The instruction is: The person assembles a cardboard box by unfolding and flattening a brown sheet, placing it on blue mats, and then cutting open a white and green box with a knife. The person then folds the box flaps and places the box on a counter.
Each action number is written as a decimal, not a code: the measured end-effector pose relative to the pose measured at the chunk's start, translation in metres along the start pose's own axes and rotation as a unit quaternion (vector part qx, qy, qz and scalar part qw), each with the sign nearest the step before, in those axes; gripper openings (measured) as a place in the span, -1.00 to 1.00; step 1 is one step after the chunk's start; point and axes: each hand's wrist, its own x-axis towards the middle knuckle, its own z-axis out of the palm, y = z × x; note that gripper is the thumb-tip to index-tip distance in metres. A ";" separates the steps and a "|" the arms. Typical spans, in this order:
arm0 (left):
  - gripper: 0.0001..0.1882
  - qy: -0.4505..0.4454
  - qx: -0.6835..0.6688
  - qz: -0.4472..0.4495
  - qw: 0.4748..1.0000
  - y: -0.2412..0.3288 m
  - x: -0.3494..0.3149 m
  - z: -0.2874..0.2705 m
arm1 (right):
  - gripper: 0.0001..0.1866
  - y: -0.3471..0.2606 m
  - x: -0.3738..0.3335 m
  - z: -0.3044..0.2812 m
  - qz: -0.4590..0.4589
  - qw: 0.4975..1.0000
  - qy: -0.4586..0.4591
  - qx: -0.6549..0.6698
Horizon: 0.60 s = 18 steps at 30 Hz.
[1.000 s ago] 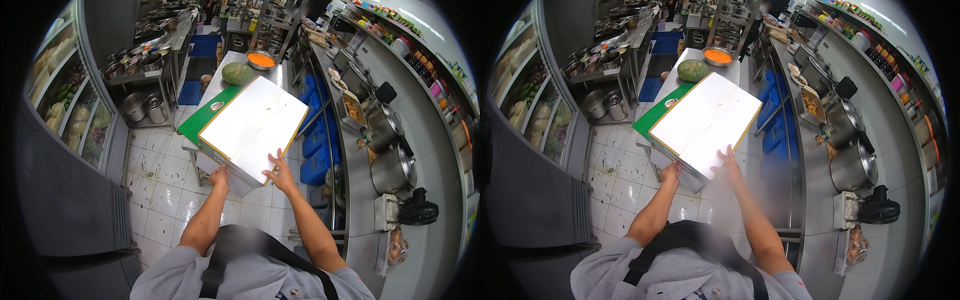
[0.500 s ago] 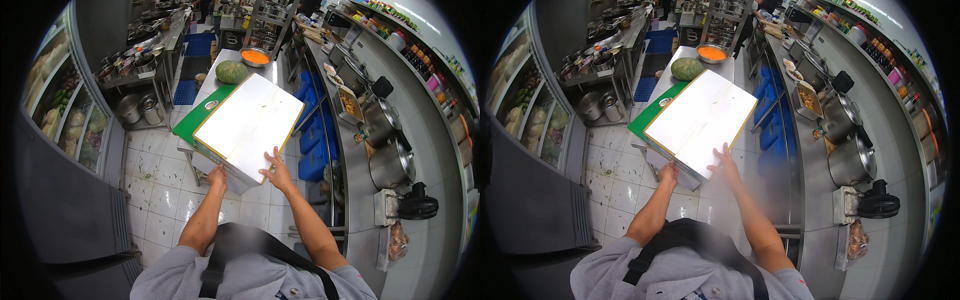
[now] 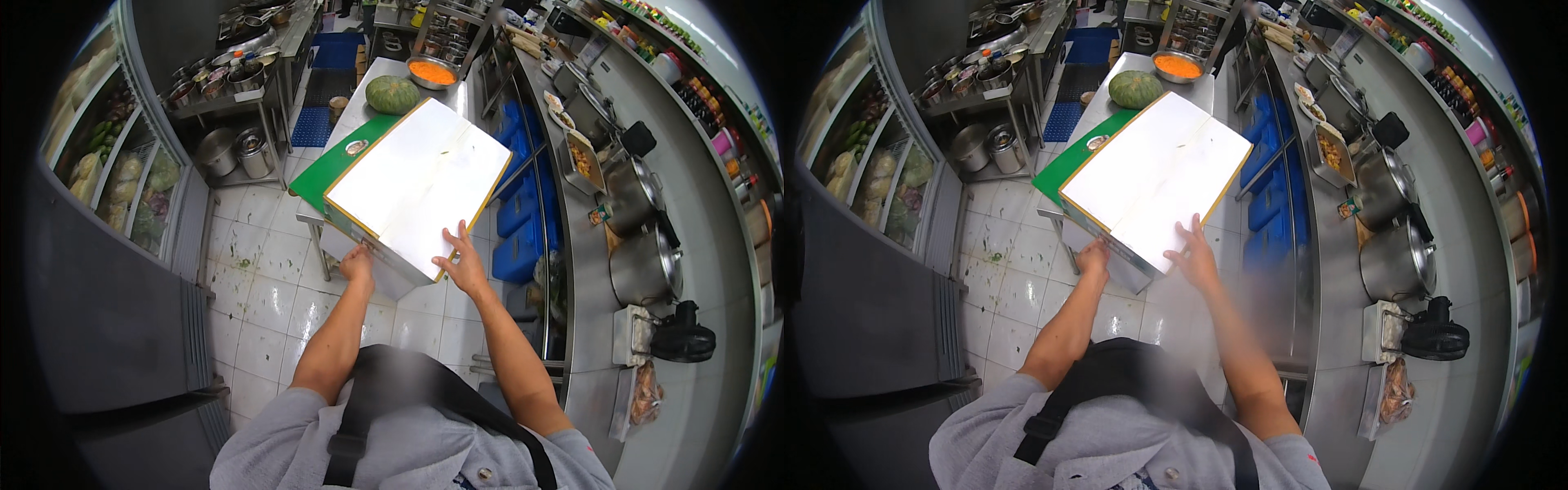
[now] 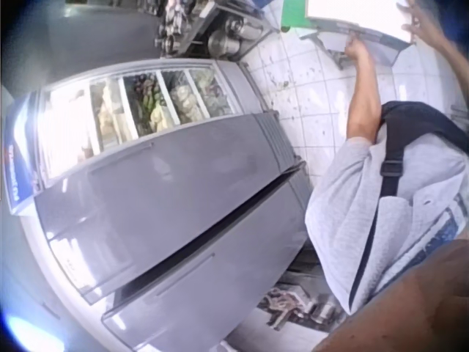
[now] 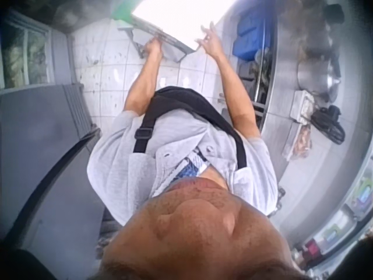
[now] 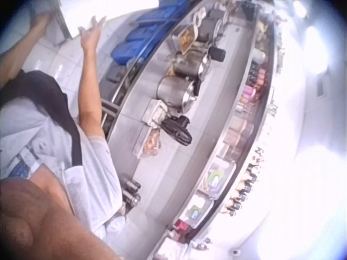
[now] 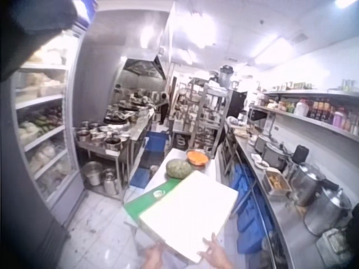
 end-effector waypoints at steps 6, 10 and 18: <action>-0.87 -0.026 0.017 -0.003 0.999 -0.003 0.017 -0.012 | -0.25 -0.011 0.005 -0.002 0.011 1.000 -0.020 0.011; -0.86 -0.056 0.099 0.050 0.992 -0.019 0.030 -0.031 | -0.23 -0.005 0.004 -0.003 -0.020 1.000 -0.009 -0.004; -0.83 -0.064 0.045 -0.049 0.996 -0.009 -0.007 -0.025 | -0.23 -0.017 0.003 -0.005 0.027 0.999 -0.043 -0.017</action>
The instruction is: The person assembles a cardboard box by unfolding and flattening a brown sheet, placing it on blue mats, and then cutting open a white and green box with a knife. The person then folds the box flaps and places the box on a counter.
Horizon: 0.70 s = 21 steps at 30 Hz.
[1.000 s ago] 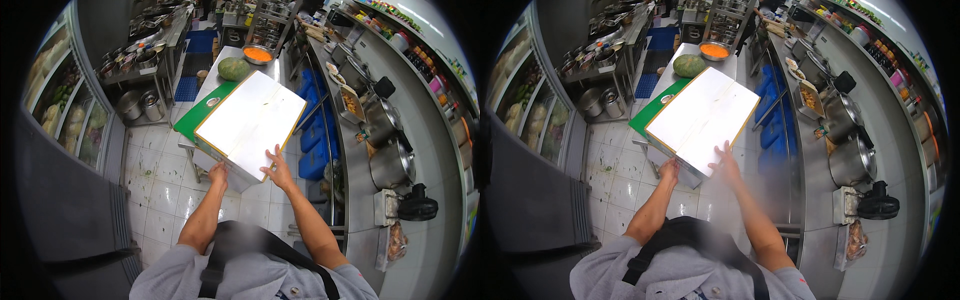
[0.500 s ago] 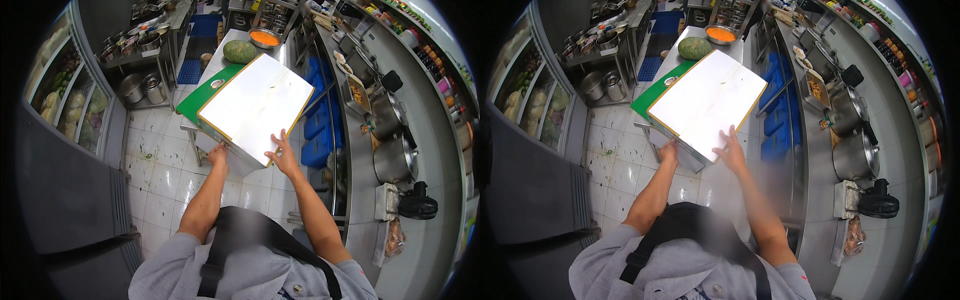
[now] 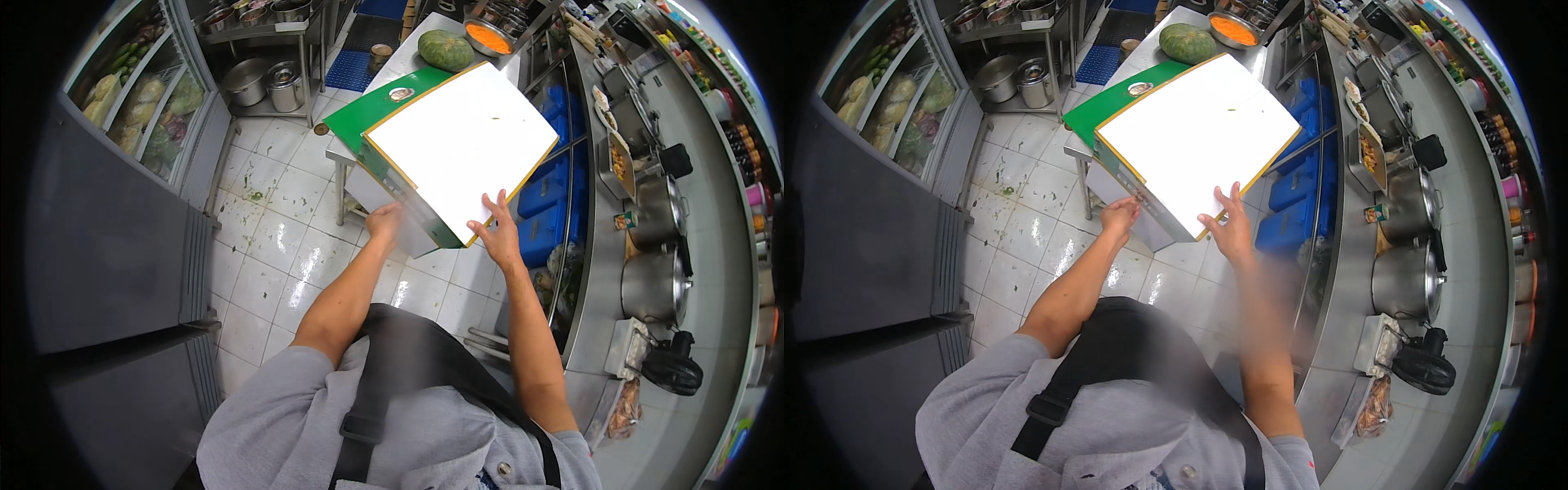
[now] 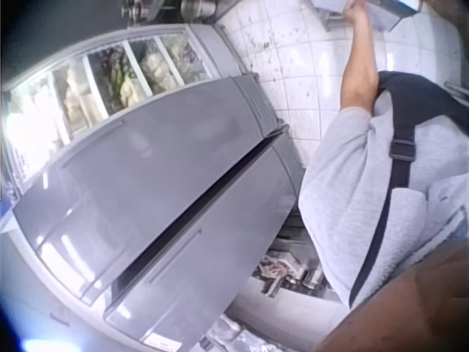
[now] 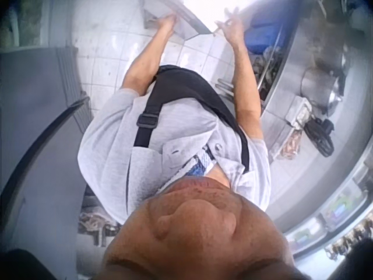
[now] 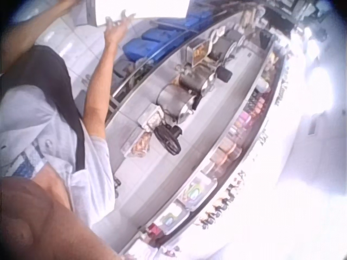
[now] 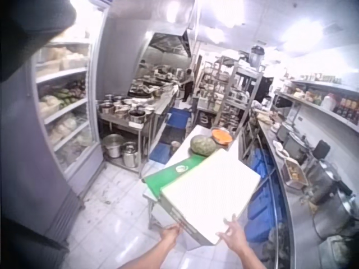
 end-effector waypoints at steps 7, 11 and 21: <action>-0.85 -0.072 0.012 -0.019 0.997 -0.003 0.001 -0.010 | -0.22 0.007 0.003 -0.002 0.002 1.000 0.004 0.027; -0.88 -0.061 0.022 -0.034 0.997 0.006 -0.012 0.000 | -0.22 0.006 0.002 0.000 0.010 1.000 0.004 0.019; -0.81 -0.075 -0.068 -0.047 0.994 0.001 -0.003 0.000 | -0.22 0.007 0.003 -0.005 0.011 1.000 -0.004 0.005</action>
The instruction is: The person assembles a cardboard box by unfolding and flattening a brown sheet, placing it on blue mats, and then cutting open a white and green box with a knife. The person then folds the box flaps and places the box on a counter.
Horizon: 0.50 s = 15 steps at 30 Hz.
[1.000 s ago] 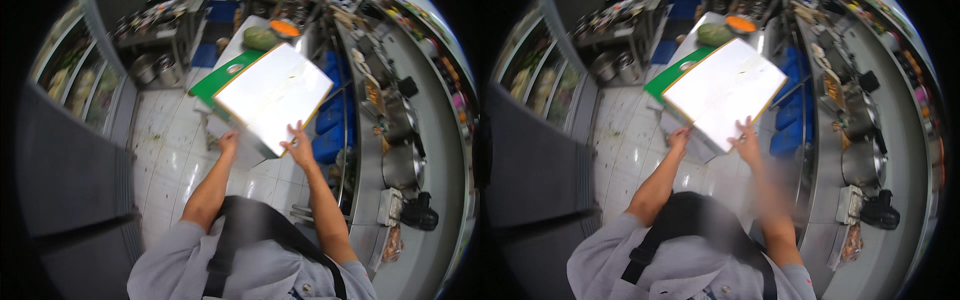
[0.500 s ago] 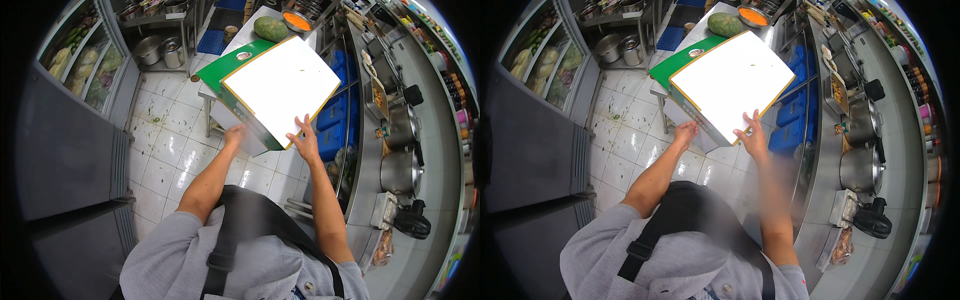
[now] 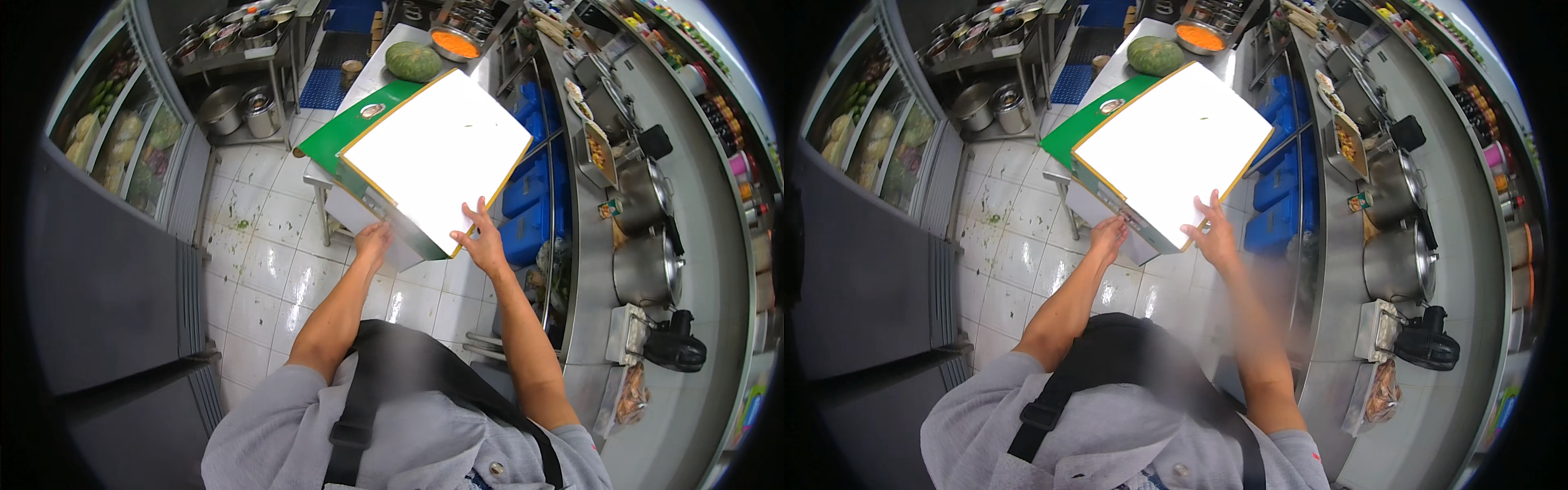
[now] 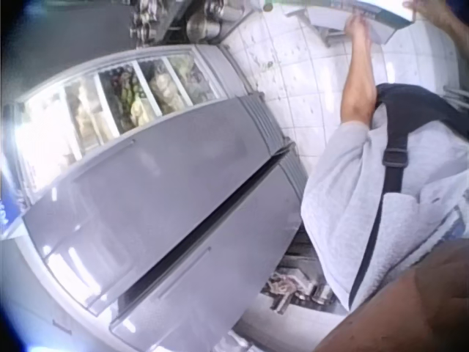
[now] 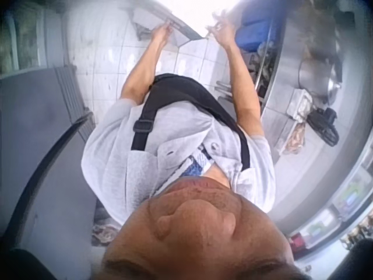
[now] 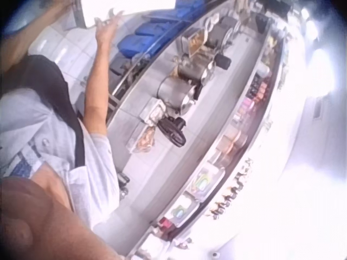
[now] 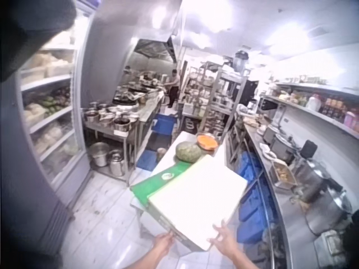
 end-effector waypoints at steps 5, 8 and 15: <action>-0.84 0.013 0.020 -0.005 1.000 0.000 -0.005 0.007 | -0.24 0.007 -0.004 0.000 -0.010 1.000 0.005 0.022; -0.85 -0.011 0.055 -0.012 0.998 -0.008 0.000 0.007 | -0.25 0.030 -0.008 0.000 -0.031 0.999 0.026 0.037; -0.80 -0.137 0.094 -0.070 0.984 0.024 0.005 -0.026 | -0.15 0.015 0.010 0.011 -0.042 0.998 0.021 0.034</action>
